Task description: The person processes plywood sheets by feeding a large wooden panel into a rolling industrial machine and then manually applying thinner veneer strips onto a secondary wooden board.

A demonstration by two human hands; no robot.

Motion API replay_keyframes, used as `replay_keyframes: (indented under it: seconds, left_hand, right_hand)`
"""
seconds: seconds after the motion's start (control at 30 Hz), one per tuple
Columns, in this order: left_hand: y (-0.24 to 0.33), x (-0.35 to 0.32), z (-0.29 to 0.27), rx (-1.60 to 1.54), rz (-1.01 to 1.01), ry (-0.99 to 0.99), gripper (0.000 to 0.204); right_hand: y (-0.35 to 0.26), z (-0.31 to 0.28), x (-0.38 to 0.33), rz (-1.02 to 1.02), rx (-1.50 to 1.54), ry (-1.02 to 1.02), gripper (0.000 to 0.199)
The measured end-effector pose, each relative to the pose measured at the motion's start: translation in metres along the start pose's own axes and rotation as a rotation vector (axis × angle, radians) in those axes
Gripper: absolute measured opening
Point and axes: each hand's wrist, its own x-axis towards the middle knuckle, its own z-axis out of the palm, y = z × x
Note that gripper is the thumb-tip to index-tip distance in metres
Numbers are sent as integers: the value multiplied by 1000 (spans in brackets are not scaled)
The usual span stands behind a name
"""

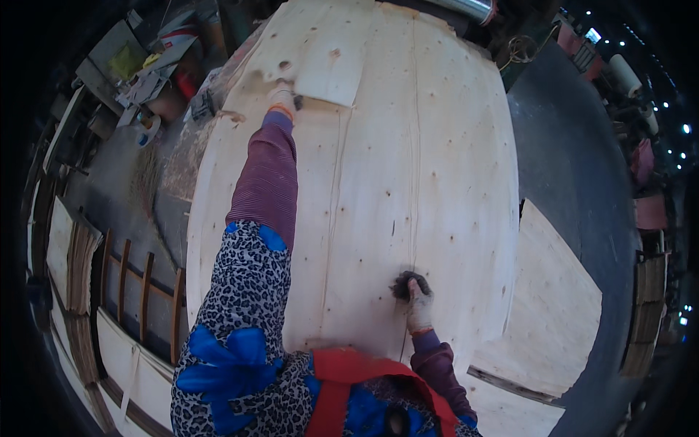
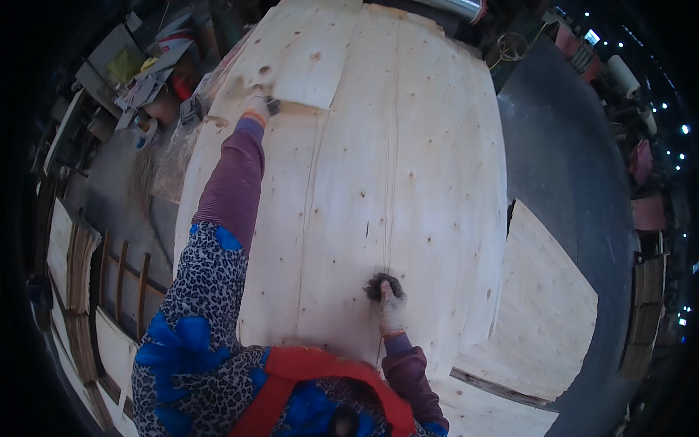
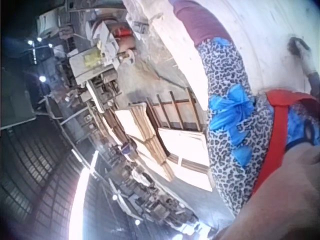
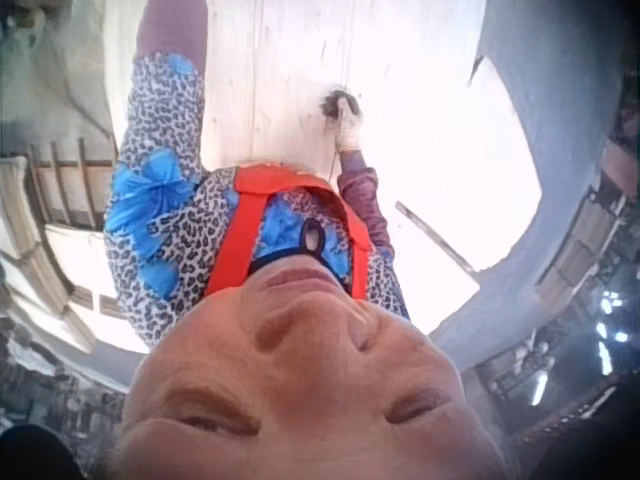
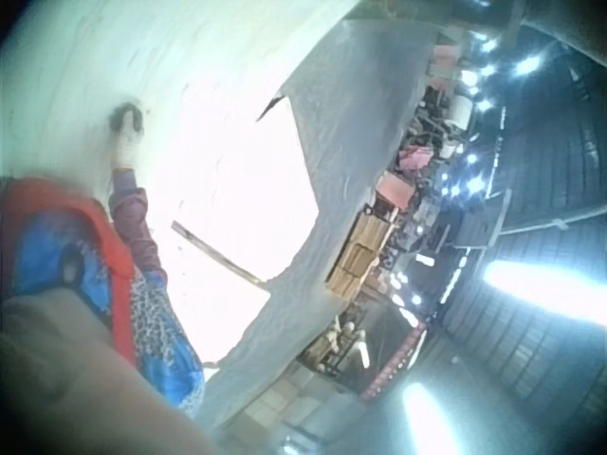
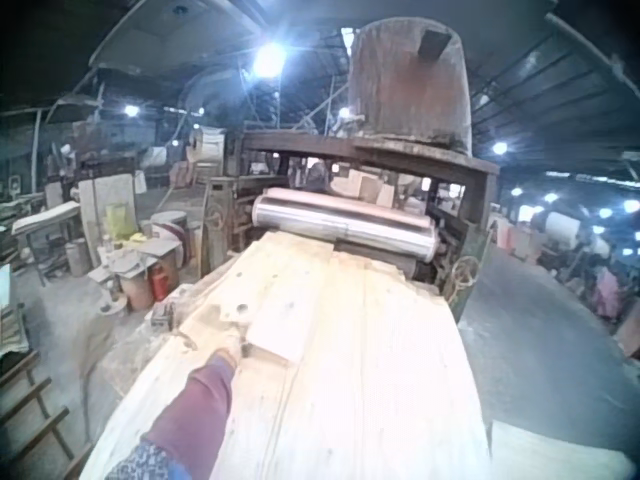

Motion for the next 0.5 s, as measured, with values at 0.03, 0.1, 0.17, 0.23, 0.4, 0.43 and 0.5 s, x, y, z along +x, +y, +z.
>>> replay_keyframes:
  seconds: [0.03, 0.1, 0.17, 0.23, 0.4, 0.43, 0.5]
  left_hand:
    - [-5, -7, 3, 91, -105, 29, 30]
    - [-49, -50, -21, 527, 95, -297, 30]
    - [-110, -91, -58, 1183, 600, -144, 20]
    - [-109, -172, -80, 732, 159, -227, 18]
    - [-142, -269, -100, 693, 120, -208, 19]
    - [-138, -274, -96, 860, 298, -230, 21]
    - [-136, -280, -87, 936, 254, -253, 25]
  right_hand:
    - [4, -10, -2, -18, 10, 21, 20]
    - [2, -17, -12, -50, 4, 61, 20]
    - [-3, -28, -27, -73, -42, 115, 20]
    - [5, -51, -41, -205, -133, 167, 20]
    - [13, -113, -74, -410, -325, 454, 20]
    - [28, -138, -74, -481, -444, 583, 27]
    - [15, -146, -87, -489, -907, 693, 36]
